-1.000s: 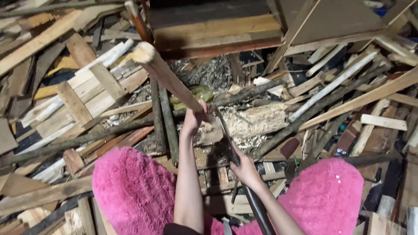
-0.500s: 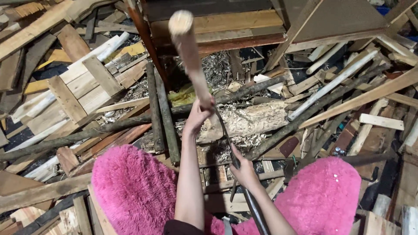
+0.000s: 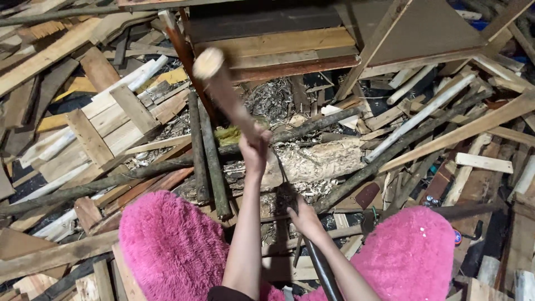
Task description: Shaving bark and wood from a branch using a drawknife
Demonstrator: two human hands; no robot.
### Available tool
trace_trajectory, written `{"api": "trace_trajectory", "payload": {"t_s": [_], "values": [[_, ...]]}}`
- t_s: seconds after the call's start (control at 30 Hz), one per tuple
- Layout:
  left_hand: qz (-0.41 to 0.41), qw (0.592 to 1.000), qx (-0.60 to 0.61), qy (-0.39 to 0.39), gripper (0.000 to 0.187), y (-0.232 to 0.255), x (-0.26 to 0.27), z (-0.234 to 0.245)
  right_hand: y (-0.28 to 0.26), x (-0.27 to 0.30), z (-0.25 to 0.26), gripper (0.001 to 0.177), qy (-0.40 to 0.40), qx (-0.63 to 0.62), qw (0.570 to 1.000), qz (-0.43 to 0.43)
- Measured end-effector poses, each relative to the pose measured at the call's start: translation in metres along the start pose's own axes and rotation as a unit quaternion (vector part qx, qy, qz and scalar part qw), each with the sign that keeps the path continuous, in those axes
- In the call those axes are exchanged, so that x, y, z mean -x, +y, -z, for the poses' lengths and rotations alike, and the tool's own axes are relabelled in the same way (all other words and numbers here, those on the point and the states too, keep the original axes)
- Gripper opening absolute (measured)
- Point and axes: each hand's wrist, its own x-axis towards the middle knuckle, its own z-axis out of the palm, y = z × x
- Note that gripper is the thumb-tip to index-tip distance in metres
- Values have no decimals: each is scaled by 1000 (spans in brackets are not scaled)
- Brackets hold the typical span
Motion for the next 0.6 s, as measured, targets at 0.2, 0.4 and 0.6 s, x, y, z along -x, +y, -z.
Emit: {"api": "trace_trajectory", "payload": {"t_s": [0.2, 0.4, 0.6], "values": [[-10, 966, -168, 194, 32, -10, 6, 11, -61, 61, 54, 51, 56, -129, 990, -10], [-64, 962, -160, 210, 39, 15, 15, 9, -65, 74, 47, 39, 100, -148, 983, 36], [-26, 979, -37, 200, 35, 28, 9, 14, -20, 31, 24, 47, 96, -133, 986, -1]]}}
